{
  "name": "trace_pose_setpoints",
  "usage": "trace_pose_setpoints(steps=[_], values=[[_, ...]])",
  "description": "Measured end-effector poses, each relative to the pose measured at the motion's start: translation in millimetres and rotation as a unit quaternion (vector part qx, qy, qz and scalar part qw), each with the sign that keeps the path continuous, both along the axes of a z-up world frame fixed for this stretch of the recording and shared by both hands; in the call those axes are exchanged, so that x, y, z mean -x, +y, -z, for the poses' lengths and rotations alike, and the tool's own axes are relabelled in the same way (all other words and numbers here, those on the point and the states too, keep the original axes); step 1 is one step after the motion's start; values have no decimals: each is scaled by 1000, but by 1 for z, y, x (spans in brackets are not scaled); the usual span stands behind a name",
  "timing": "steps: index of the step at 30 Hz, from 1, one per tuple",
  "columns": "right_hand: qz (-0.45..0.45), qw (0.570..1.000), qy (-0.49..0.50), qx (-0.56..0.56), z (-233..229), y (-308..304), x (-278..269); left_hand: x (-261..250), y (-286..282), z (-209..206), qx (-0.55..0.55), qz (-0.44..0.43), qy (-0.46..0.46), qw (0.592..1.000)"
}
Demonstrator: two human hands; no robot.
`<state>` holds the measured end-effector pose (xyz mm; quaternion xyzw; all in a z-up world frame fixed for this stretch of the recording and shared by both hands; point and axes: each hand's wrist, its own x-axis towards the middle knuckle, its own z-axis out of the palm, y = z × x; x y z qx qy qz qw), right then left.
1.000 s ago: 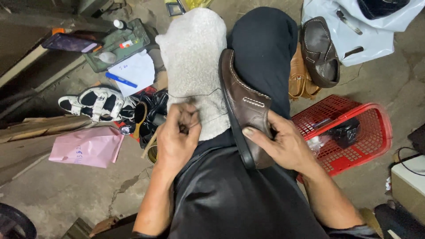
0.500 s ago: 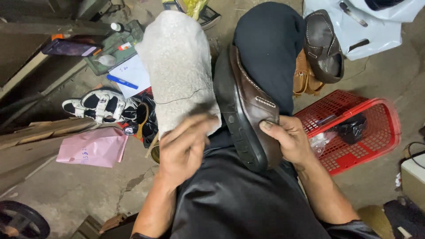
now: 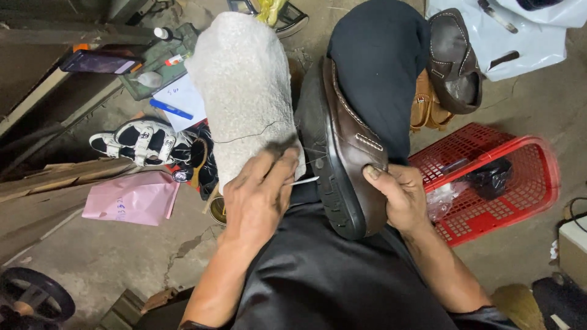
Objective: A person is hand-sewing the sole of a brown leather shoe using a needle and thick thread in a workshop.
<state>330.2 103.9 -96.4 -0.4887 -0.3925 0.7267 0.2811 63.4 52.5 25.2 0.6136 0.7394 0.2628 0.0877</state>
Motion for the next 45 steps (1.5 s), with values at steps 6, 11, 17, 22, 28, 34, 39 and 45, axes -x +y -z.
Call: trace_pose_setpoints(steps=[6,11,17,22,28,34,39,45], values=[[-1,1000,-12,4,-20,6,14,-8,8,29,-19,22,-55,998],[6,1000,-23,20,-33,14,19,-11,16,38,-46,-9,-108,993],[-17,998,-18,55,-90,70,69,17,22,12,-60,-25,-409,910],[-67,997,-18,43,-81,103,77,87,-32,-6,-124,-29,-614,779],[-302,940,-135,-77,-102,120,82,200,-211,21,-133,-226,-725,637],[-354,908,-186,-127,-103,119,83,259,-305,96,-74,-472,-548,687],[-356,890,-212,-189,-114,116,83,266,-369,167,107,-690,-207,685],[-310,916,-217,-133,-113,121,64,181,-198,127,95,-436,-181,877]])
